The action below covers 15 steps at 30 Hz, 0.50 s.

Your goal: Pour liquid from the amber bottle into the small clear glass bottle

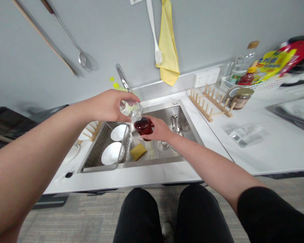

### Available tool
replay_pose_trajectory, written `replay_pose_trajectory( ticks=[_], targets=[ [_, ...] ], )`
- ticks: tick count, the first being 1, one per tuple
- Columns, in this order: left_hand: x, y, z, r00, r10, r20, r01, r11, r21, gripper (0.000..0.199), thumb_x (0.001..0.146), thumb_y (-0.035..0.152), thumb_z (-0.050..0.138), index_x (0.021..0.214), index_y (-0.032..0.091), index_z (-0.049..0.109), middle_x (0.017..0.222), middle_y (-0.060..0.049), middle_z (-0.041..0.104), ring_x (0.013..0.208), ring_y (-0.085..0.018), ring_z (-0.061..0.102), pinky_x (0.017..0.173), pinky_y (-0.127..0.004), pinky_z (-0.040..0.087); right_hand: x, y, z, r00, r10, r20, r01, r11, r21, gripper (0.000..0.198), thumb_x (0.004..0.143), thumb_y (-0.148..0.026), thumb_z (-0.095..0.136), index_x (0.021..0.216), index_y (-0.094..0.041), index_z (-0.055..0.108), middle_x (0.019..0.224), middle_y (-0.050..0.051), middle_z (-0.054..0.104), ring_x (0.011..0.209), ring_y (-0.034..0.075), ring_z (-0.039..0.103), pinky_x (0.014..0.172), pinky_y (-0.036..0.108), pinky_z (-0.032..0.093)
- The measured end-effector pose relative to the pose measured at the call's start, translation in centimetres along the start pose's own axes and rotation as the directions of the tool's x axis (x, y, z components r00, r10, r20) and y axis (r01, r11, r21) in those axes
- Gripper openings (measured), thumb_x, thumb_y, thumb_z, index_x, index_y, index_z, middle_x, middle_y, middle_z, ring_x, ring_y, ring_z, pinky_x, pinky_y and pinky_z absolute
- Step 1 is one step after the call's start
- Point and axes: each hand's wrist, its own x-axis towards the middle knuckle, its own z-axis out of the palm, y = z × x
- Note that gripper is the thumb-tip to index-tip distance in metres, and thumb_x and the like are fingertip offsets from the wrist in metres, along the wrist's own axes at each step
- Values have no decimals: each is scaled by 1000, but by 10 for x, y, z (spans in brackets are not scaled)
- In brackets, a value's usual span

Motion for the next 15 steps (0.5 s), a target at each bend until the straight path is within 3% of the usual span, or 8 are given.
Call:
replay_pose_trajectory(
  ticks=[15],
  targets=[
    [8, 10, -8, 999, -12, 36, 10, 999, 53, 88, 72, 55, 91, 154, 25, 76, 148, -14, 80, 130, -39, 76, 114, -46, 58, 1, -1, 0, 1000, -2, -26, 3, 999, 34, 99, 72, -59, 106, 159, -31, 66, 144, 10, 83, 134, 40, 81, 119, 61, 63]
  ],
)
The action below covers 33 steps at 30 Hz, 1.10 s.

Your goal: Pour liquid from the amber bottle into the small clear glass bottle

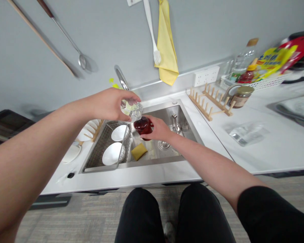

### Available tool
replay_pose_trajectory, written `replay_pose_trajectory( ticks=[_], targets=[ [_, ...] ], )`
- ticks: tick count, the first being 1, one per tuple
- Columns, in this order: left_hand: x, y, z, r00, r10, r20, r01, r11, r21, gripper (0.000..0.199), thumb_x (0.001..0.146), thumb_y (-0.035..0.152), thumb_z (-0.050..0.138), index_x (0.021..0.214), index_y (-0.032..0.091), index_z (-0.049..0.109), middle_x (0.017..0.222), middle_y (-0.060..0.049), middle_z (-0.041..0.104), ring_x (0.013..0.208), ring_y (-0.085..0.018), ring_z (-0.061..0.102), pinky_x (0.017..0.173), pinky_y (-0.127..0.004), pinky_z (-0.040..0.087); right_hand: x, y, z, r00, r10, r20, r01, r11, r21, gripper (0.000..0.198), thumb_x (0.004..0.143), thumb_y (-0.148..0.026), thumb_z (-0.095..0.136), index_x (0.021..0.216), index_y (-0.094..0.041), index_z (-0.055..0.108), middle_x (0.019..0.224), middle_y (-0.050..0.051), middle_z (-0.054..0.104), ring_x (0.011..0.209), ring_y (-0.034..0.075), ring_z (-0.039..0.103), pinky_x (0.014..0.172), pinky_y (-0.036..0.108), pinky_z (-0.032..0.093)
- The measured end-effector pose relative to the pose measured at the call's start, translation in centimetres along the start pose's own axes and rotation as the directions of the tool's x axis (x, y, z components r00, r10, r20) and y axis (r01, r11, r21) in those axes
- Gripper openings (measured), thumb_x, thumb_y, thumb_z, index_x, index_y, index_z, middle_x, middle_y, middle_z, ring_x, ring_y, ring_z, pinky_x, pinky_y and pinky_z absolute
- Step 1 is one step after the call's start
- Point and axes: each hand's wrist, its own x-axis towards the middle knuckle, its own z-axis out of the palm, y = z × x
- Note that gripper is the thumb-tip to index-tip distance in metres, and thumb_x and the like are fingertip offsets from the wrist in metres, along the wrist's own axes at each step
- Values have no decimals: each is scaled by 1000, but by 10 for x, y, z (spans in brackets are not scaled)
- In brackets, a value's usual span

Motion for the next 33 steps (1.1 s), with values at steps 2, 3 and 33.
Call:
replay_pose_trajectory(
  ticks=[2, 3, 33],
  targets=[
    [1, 2, -1, 1000, 5, 5, -5, 1000, 11, 88, 73, 55, 90, 154, 25, 76, 149, -14, 80, 130, -39, 76, 113, -46, 58, 0, 0, 0, 1000, 1, 0, -1, 1000, 9, 99, 72, -58, 106, 159, -30, 66, 144, 10, 83, 135, 40, 80, 120, 61, 62],
    [1, 2, -2, 1000, 8, 8, -8, 1000, 17, 88, 73, 55, 90, 154, 24, 76, 149, -14, 80, 130, -38, 76, 113, -45, 58, 0, -1, 0, 1000, 2, 0, -2, 1000, 11, 100, 72, -58, 106, 159, -30, 66, 144, 10, 83, 135, 40, 80, 120, 62, 62],
    [15, 12, -10, 998, 7, 63, -9, 1000, 26, 83, 69, 52, 90, 147, 26, 80, 139, -12, 84, 123, -38, 78, 115, -46, 57, -1, -6, -1, 998, 59, 13, -60, 997, 51, 98, 71, -50, 106, 158, -31, 66, 147, 10, 81, 134, 40, 80, 119, 60, 63]
  ],
)
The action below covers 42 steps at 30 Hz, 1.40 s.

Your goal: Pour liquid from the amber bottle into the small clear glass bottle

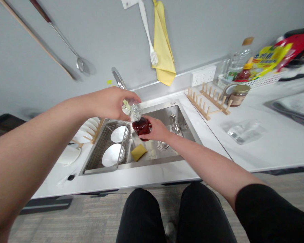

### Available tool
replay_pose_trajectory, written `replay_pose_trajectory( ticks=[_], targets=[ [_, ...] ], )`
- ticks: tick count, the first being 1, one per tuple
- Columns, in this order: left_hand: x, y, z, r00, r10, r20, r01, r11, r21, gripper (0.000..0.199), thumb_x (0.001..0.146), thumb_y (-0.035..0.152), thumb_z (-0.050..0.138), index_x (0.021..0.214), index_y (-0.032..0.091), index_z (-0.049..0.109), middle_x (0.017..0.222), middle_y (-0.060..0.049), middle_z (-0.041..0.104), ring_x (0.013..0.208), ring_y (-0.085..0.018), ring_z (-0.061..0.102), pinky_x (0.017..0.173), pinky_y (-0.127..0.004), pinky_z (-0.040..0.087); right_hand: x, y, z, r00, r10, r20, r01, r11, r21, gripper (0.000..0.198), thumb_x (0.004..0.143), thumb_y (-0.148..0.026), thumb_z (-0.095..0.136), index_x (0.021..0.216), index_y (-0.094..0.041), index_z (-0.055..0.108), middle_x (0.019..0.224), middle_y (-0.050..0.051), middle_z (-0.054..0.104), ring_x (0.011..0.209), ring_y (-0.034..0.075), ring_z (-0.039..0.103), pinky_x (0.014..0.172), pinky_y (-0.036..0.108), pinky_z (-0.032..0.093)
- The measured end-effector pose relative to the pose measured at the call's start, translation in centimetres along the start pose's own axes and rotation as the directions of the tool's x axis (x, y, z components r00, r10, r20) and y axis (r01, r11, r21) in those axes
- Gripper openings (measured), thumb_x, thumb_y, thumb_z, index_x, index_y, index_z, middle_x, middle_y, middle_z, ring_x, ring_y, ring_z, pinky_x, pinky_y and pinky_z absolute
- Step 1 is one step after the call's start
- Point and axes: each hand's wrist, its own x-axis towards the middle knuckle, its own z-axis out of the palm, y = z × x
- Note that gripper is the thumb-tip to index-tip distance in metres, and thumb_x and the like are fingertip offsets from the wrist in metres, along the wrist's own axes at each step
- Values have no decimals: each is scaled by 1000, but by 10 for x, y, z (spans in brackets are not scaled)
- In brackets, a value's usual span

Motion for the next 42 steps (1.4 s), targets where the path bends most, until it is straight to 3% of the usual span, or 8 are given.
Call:
replay_pose_trajectory(
  ticks=[15, 22, 29, 36, 39, 42],
  targets=[
    [2, 5, -2, 1000, 21, 14, -21, 1000, 19, 79, 70, 52, 90, 145, 27, 81, 138, -12, 84, 126, -39, 77, 115, -47, 56, 0, 1, 0, 1000, -16, -6, 16, 1000, -9, 98, 71, -53, 106, 157, -28, 66, 143, 12, 82, 134, 40, 80, 119, 59, 63],
    [-15, -4, 9, 998, -15, -65, 13, 999, -33, 86, 72, 59, 90, 151, 25, 77, 147, -14, 81, 135, -40, 74, 122, -51, 56, -1, 4, 0, 1000, -27, 7, 27, 1000, -3, 99, 72, -55, 106, 159, -31, 64, 146, 10, 81, 140, 40, 78, 123, 62, 61],
    [-54, -30, 69, 947, -109, -304, -17, 923, -385, 80, 76, 54, 97, 149, 26, 76, 145, -15, 80, 131, -38, 76, 121, -55, 60, -2, 3, 2, 997, -57, 55, 59, 998, -26, 98, 72, -52, 105, 158, -30, 65, 151, 11, 79, 142, 40, 77, 124, 63, 60],
    [-95, -28, 126, 860, -244, -448, -101, 780, -617, 75, 80, 50, 97, 149, 29, 74, 151, -14, 75, 142, -42, 73, 121, -59, 63, -10, -10, 12, 989, -15, 148, 19, 999, -26, 100, 70, -49, 106, 159, -31, 65, 150, 12, 79, 134, 40, 80, 118, 62, 66],
    [-107, -26, 149, 808, -330, -487, -141, 695, -705, 80, 79, 50, 100, 151, 29, 70, 152, -14, 74, 143, -40, 72, 123, -58, 62, -14, -14, 17, 984, -24, 174, 24, 1000, 3, 100, 70, -52, 106, 158, -29, 66, 148, 13, 80, 131, 39, 81, 115, 60, 68],
    [-122, -21, 181, 726, -484, -489, -178, 554, -813, 100, 73, 54, 103, 161, 34, 60, 154, -14, 72, 148, -40, 69, 122, -57, 63, -17, -20, 19, 983, -38, 178, 34, 999, 28, 98, 70, -53, 105, 157, -28, 66, 146, 13, 81, 129, 39, 82, 115, 60, 68]
  ],
)
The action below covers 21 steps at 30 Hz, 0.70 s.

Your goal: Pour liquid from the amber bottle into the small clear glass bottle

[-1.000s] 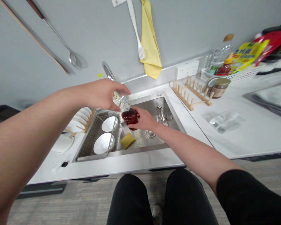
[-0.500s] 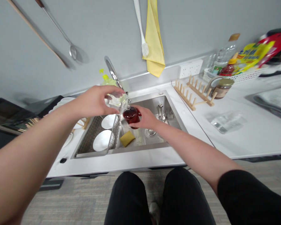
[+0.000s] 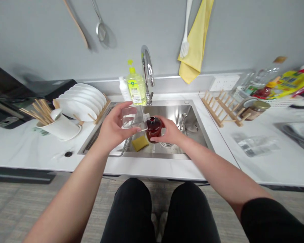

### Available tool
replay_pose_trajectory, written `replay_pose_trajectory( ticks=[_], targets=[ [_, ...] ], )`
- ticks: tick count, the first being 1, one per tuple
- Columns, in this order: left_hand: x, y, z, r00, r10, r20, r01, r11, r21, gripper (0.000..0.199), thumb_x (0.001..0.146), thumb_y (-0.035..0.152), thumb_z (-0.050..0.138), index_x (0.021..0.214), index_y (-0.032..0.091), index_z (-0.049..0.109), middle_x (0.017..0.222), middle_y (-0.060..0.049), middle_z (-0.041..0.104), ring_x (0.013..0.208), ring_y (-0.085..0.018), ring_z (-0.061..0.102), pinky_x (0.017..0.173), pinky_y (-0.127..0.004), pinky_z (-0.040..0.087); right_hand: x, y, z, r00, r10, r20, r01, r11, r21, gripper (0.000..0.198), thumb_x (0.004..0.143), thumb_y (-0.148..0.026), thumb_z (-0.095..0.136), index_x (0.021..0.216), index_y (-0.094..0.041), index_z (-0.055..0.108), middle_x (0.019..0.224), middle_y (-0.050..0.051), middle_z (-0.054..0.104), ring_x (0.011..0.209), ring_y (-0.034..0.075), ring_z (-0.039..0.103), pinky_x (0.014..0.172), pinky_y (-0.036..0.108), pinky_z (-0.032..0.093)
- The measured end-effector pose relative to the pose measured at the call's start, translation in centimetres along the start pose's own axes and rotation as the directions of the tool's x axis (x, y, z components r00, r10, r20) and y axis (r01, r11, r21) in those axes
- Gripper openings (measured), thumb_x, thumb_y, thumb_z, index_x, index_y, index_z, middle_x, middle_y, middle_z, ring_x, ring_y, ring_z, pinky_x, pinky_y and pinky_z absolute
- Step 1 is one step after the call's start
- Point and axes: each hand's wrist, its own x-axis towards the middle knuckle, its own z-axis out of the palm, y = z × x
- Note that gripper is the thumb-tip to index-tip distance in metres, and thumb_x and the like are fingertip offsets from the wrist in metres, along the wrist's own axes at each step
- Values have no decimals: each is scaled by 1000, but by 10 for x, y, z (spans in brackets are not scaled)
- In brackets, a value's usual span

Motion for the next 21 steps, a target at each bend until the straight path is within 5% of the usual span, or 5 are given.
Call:
replay_pose_trajectory(
  ticks=[5, 11, 21],
  targets=[
    [-68, -40, 12, 942, -216, -258, 148, 955, -258, 104, 72, 68, 97, 164, 50, 53, 157, -4, 69, 156, -39, 62, 118, -57, 65, 1, -17, -1, 1000, 13, -28, -13, 999, -30, 101, 65, -61, 106, 152, -28, 68, 143, 15, 82, 130, 43, 81, 115, 65, 66],
    [-136, -75, 7, 856, -410, -316, 221, 842, -493, 81, 66, 50, 106, 137, 37, 70, 154, -6, 72, 151, -37, 66, 121, -54, 62, -18, -49, -11, 998, 52, -46, -52, 999, 2, 105, 67, -68, 106, 155, -27, 66, 147, 18, 78, 132, 44, 80, 115, 65, 67],
    [-137, -116, 4, 925, -281, -257, 100, 830, -549, 88, 64, 45, 109, 139, 25, 69, 151, -15, 73, 147, -36, 67, 132, -55, 47, -143, -93, -23, 958, 249, -144, -251, 968, 10, 104, 71, -59, 110, 158, -23, 65, 154, 21, 74, 141, 46, 75, 125, 67, 58]
  ],
)
